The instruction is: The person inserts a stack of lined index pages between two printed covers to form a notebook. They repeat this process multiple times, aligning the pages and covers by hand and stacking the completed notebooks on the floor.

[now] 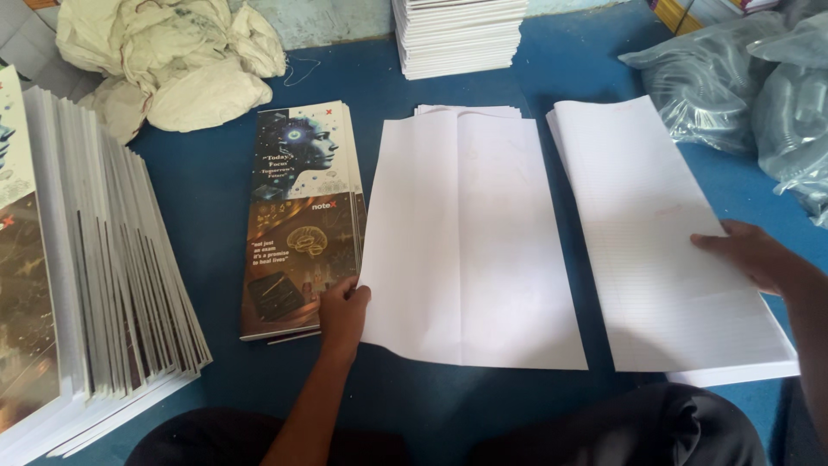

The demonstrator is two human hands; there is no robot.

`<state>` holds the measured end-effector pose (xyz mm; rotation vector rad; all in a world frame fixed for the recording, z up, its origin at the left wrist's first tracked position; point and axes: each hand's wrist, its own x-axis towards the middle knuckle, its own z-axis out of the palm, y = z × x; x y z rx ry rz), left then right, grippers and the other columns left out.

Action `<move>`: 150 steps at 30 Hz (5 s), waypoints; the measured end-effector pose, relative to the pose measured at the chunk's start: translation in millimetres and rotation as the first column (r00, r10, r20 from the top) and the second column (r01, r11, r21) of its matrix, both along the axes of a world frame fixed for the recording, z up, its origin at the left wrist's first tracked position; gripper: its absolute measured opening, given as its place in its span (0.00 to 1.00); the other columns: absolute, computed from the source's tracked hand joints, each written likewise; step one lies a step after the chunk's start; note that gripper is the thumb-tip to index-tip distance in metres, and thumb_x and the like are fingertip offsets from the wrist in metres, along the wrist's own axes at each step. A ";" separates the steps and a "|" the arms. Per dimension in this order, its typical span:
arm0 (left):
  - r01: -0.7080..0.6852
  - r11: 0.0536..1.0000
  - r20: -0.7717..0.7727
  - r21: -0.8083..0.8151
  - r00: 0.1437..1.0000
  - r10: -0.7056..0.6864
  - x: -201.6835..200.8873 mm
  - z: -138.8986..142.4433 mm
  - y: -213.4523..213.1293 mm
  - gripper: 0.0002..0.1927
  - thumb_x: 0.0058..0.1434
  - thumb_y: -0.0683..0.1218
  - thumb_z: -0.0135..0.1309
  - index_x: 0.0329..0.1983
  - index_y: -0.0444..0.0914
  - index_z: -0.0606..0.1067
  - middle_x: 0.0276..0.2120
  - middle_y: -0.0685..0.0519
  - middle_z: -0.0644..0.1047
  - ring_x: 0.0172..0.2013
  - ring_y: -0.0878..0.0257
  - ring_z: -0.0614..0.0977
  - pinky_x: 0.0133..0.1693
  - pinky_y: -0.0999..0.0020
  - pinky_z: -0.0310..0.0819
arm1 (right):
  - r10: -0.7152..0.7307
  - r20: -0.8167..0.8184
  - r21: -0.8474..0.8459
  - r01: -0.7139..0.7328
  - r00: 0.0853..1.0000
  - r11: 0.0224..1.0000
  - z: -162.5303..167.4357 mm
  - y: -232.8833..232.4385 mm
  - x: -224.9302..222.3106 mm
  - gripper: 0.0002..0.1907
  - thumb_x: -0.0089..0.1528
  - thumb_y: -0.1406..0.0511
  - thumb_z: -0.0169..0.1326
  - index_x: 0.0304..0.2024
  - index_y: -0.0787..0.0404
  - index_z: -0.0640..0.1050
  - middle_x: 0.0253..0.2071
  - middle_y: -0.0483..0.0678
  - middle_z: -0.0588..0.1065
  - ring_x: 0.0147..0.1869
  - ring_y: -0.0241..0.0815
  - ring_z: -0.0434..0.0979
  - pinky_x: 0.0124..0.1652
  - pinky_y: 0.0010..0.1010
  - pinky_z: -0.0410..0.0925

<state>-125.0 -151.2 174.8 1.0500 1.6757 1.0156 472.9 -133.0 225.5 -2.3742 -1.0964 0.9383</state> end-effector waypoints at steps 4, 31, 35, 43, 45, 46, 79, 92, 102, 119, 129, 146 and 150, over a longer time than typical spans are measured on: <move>-0.018 0.999 0.057 0.043 0.998 0.016 0.6 4.1 0.1 0.18 0.60 0.42 0.50 0.50 0.32 0.81 0.26 0.54 0.76 0.25 0.69 0.73 0.30 0.71 0.66 | -0.004 0.074 0.097 -0.003 0.997 0.995 26.5 -3.6 -15.4 0.32 0.66 0.58 0.57 0.70 0.66 0.68 0.50 0.68 0.78 0.45 0.62 0.83 0.45 0.51 0.75; 0.033 0.896 0.007 0.442 0.999 -0.040 18.2 48.9 -25.8 0.19 0.56 0.38 0.49 0.50 0.32 0.79 0.30 0.52 0.80 0.25 0.68 0.76 0.28 0.73 0.70 | -0.024 -0.376 0.357 0.169 0.926 0.919 5.7 -14.6 -224.5 0.23 0.65 0.62 0.51 0.64 0.54 0.73 0.51 0.54 0.78 0.50 0.45 0.81 0.50 0.37 0.75; 0.113 0.876 0.023 0.468 0.990 -0.140 27.7 53.5 -28.2 0.17 0.58 0.38 0.50 0.50 0.32 0.79 0.33 0.51 0.81 0.29 0.68 0.78 0.31 0.73 0.74 | 0.025 -0.380 0.404 0.142 0.925 0.904 2.2 -18.5 -245.1 0.23 0.66 0.63 0.52 0.64 0.57 0.72 0.50 0.56 0.78 0.49 0.46 0.81 0.50 0.40 0.75; 0.192 0.825 -0.041 0.532 0.979 -0.201 43.7 60.7 -30.0 0.13 0.63 0.40 0.53 0.49 0.32 0.80 0.35 0.51 0.80 0.32 0.68 0.80 0.36 0.71 0.76 | 0.005 -0.520 0.374 0.223 0.854 0.900 -18.2 -6.6 -253.4 0.23 0.64 0.66 0.52 0.63 0.56 0.72 0.47 0.59 0.80 0.47 0.50 0.83 0.48 0.43 0.77; 0.200 0.839 -0.041 0.505 0.977 -0.208 46.1 59.2 -31.2 0.13 0.63 0.41 0.54 0.48 0.33 0.80 0.34 0.51 0.79 0.31 0.67 0.79 0.34 0.71 0.75 | 0.015 -0.522 0.393 0.226 0.853 0.891 -24.7 -3.9 -252.5 0.24 0.64 0.66 0.53 0.63 0.57 0.72 0.49 0.58 0.79 0.48 0.49 0.82 0.50 0.42 0.77; 0.204 0.846 -0.041 0.493 0.976 -0.212 47.1 57.4 -30.9 0.13 0.63 0.42 0.54 0.48 0.33 0.80 0.33 0.51 0.79 0.30 0.67 0.78 0.33 0.71 0.74 | 0.020 -0.524 0.404 0.227 0.852 0.886 -27.7 -2.1 -251.6 0.24 0.64 0.66 0.54 0.63 0.57 0.72 0.50 0.58 0.79 0.49 0.49 0.82 0.50 0.41 0.76; 0.188 0.977 0.491 -0.096 0.863 -0.118 91.5 4.9 74.2 0.32 0.71 0.60 0.37 0.73 0.40 0.55 0.67 0.47 0.66 0.63 0.56 0.72 0.60 0.59 0.71 | 0.334 -0.779 0.508 0.223 0.530 0.832 -73.6 11.4 -218.6 0.35 0.63 0.45 0.45 0.68 0.51 0.68 0.60 0.57 0.74 0.55 0.45 0.80 0.41 0.33 0.82; 0.234 0.960 0.459 -0.155 0.877 -0.140 123.7 32.2 97.7 0.28 0.73 0.57 0.33 0.71 0.41 0.63 0.62 0.43 0.74 0.61 0.53 0.76 0.60 0.55 0.69 | 0.159 -0.735 0.402 0.234 0.660 0.885 -55.1 6.5 -222.6 0.34 0.59 0.46 0.47 0.67 0.47 0.71 0.56 0.54 0.78 0.53 0.44 0.80 0.39 0.33 0.80; 0.228 0.954 0.588 -0.192 0.805 -0.074 125.7 37.1 102.5 0.30 0.72 0.57 0.31 0.73 0.39 0.59 0.64 0.37 0.70 0.63 0.45 0.74 0.61 0.48 0.71 | 0.181 -0.537 0.398 0.058 0.824 0.916 -30.0 0.6 -231.1 0.26 0.65 0.54 0.47 0.65 0.46 0.72 0.58 0.45 0.77 0.54 0.37 0.80 0.44 0.28 0.80; 0.239 0.959 0.608 -0.154 0.788 -0.098 122.5 54.8 105.2 0.32 0.72 0.58 0.31 0.73 0.36 0.58 0.65 0.36 0.68 0.65 0.43 0.72 0.63 0.47 0.68 | 0.164 -0.593 0.392 0.106 0.788 0.914 -23.0 -4.0 -232.7 0.21 0.64 0.59 0.50 0.59 0.50 0.76 0.51 0.48 0.80 0.48 0.38 0.82 0.38 0.34 0.81; 0.211 0.960 0.618 -0.182 0.784 -0.056 122.2 52.0 104.9 0.31 0.72 0.58 0.32 0.73 0.37 0.59 0.64 0.36 0.69 0.64 0.43 0.73 0.62 0.46 0.69 | 0.200 -0.613 0.419 0.100 0.764 0.902 -29.1 -5.1 -229.7 0.25 0.63 0.54 0.50 0.62 0.51 0.75 0.51 0.52 0.80 0.47 0.41 0.82 0.37 0.34 0.80; 0.355 0.928 0.647 -0.116 0.736 -0.200 116.2 64.7 103.8 0.28 0.63 0.49 0.54 0.63 0.28 0.68 0.57 0.29 0.75 0.60 0.39 0.78 0.59 0.45 0.73 | 0.200 -0.568 0.436 0.085 0.799 0.896 -34.7 -7.1 -234.7 0.23 0.62 0.55 0.54 0.59 0.50 0.77 0.45 0.47 0.83 0.45 0.38 0.83 0.38 0.32 0.79; 0.384 0.917 0.619 -0.111 0.748 -0.238 118.6 73.8 101.6 0.31 0.58 0.48 0.59 0.62 0.30 0.67 0.56 0.30 0.75 0.59 0.40 0.78 0.59 0.44 0.74 | 0.128 -0.449 0.362 0.049 0.885 0.931 -25.6 -10.0 -242.4 0.20 0.64 0.55 0.52 0.58 0.49 0.77 0.45 0.45 0.83 0.45 0.38 0.83 0.41 0.34 0.79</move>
